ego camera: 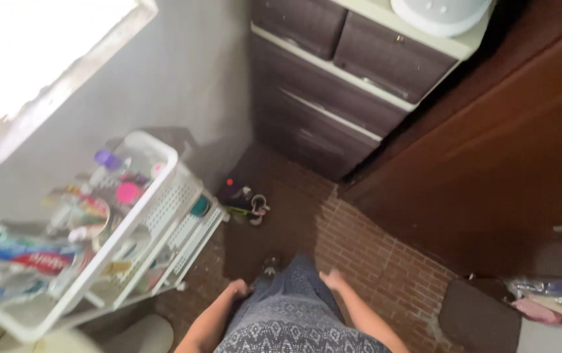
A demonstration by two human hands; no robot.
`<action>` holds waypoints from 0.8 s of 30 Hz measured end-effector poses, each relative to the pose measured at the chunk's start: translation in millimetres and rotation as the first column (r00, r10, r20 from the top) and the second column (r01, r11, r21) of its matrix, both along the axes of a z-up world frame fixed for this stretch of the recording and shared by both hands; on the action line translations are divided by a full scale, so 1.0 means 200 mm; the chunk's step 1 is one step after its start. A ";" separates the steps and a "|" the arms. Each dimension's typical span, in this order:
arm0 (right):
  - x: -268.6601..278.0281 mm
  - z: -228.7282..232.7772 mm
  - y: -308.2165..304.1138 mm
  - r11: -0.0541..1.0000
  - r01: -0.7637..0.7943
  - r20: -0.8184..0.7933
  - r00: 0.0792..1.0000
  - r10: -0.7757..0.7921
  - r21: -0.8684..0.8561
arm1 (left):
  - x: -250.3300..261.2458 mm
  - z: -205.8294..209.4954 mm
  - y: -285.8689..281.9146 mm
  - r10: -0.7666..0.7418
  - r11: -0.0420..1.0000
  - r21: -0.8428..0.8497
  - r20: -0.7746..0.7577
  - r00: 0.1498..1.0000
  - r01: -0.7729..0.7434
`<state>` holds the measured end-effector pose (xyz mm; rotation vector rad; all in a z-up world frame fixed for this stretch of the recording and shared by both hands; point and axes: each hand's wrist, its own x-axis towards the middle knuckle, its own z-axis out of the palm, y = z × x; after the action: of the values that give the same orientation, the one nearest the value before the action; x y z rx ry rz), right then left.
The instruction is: The recorder is seen rinsing a mug, organizing toothpaste, toothbrushes, and various bottles on a bathroom shelf.
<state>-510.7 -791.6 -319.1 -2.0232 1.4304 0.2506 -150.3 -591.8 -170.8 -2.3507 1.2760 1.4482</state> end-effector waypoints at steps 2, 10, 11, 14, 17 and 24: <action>-0.05 0.04 -0.03 0.904 0.113 -0.065 0.993 -0.094 0.412 | 0.03 0.03 -0.16 -0.046 0.994 -0.094 0.127 0.991 0.058; 0.13 0.21 -0.69 0.946 0.313 0.120 0.946 -0.302 -0.088 | 0.21 0.12 -0.94 0.399 0.866 -0.418 0.243 0.884 -0.276; 0.22 0.32 -0.87 0.918 0.370 0.148 0.925 -0.350 -0.143 | 0.23 0.25 -1.09 0.584 0.773 -0.392 0.132 0.801 -0.499; 0.30 0.11 -1.38 0.929 0.126 0.257 0.966 -0.036 -0.347 | 0.30 0.01 -1.36 0.278 0.774 -0.629 0.234 0.932 -0.074; 0.58 0.65 -1.69 0.982 -0.086 0.213 0.970 0.121 -0.166 | 0.42 0.53 -1.88 0.230 0.840 -0.539 0.248 0.941 -0.063; 1.26 2.49 -2.03 0.844 -0.373 0.508 0.678 0.532 -0.386 | 0.67 2.75 -3.04 0.409 -0.253 -0.914 0.196 0.891 0.317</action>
<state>-258.0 -1196.6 179.4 -2.3532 0.5544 -0.3763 -16.1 -1200.2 379.8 -2.9341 2.7752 -1.1545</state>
